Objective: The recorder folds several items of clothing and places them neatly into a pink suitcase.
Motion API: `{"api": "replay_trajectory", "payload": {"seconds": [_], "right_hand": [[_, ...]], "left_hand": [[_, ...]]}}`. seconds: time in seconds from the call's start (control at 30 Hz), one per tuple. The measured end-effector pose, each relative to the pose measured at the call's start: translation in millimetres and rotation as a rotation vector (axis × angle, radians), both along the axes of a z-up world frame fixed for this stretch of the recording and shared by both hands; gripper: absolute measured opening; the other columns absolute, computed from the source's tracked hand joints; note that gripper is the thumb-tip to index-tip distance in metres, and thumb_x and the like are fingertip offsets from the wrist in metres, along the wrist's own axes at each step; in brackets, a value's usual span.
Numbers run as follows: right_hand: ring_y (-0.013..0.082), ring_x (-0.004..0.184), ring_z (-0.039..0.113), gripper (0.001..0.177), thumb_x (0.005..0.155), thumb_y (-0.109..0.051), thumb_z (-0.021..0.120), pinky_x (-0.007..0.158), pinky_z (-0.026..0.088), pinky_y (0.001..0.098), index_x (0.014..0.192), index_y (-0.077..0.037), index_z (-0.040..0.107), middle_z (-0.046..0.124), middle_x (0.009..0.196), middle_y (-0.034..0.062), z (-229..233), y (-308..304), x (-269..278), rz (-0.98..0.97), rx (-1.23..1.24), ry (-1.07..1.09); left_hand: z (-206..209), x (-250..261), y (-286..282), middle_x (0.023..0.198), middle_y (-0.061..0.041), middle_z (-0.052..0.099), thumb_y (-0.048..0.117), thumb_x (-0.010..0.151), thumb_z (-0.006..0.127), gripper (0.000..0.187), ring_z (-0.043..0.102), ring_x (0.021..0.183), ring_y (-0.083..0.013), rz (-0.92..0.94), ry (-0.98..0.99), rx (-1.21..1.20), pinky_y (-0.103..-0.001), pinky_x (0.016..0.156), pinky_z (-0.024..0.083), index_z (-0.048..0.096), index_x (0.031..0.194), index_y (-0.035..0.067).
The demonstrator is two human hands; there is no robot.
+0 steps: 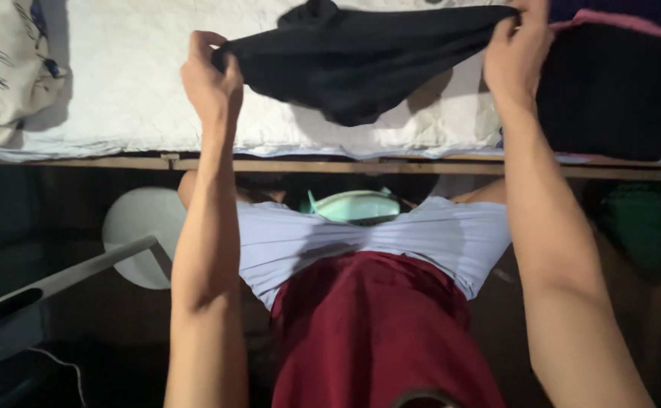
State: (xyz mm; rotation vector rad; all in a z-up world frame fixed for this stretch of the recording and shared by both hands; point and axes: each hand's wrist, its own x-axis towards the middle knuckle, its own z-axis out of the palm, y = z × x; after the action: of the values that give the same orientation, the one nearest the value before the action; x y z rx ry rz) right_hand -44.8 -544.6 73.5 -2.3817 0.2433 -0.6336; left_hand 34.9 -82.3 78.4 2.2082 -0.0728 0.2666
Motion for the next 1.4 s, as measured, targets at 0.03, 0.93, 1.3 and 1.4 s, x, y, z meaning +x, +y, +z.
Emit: {"api": "replay_trajectory", "payload": {"seconds": [0.03, 0.93, 1.3, 1.4], "right_hand": [[0.0301, 0.09, 0.075, 0.022, 0.098, 0.013, 0.056, 0.078, 0.057, 0.0419, 0.115, 0.0, 0.061, 0.073, 0.098, 0.0177, 22.1, 7.3, 3.2, 0.001, 0.002, -0.006], [0.0445, 0.097, 0.068, 0.021, 0.08, -0.01, 0.073, 0.09, 0.052, 0.0467, 0.099, -0.003, 0.079, 0.073, 0.093, 0.0267, 30.0, -28.9, 1.3, 0.068, -0.206, 0.578], [0.0434, 0.102, 0.066, 0.03, 0.077, 0.01, 0.065, 0.092, 0.052, 0.0474, 0.095, -0.006, 0.082, 0.068, 0.109, 0.0256, 36.3, -33.2, -5.6, 0.236, -0.429, 0.572], [0.041, 0.11, 0.065, 0.027, 0.08, 0.009, 0.065, 0.097, 0.051, 0.0462, 0.099, -0.005, 0.079, 0.065, 0.117, 0.021, 40.1, -32.3, -7.0, 0.237, -0.393, 0.63]], "left_hand": [[6.5, 4.5, 1.6, 0.074, -0.016, 0.069, 0.0, 0.092, 0.067, 0.013, 0.068, 0.064, -0.0264, 0.001, -0.006, 0.002, -0.037, 0.063, 0.051, 0.063, 0.104, 0.001], [7.7, 29.0, -18.3, 0.072, -0.011, 0.069, 0.005, 0.097, 0.063, 0.011, 0.066, 0.061, -0.0151, 0.085, 0.21, -0.163, -0.031, 0.056, 0.049, 0.067, 0.105, -0.001], [24.0, 35.2, -15.3, 0.079, -0.014, 0.074, 0.003, 0.094, 0.058, 0.017, 0.068, 0.058, -0.0151, 0.131, 0.313, -0.265, -0.03, 0.053, 0.052, 0.065, 0.108, -0.003], [26.1, 36.9, -12.3, 0.079, -0.014, 0.074, 0.003, 0.095, 0.057, 0.015, 0.068, 0.058, -0.0145, 0.116, 0.298, -0.273, -0.03, 0.052, 0.052, 0.065, 0.106, -0.003]]}}
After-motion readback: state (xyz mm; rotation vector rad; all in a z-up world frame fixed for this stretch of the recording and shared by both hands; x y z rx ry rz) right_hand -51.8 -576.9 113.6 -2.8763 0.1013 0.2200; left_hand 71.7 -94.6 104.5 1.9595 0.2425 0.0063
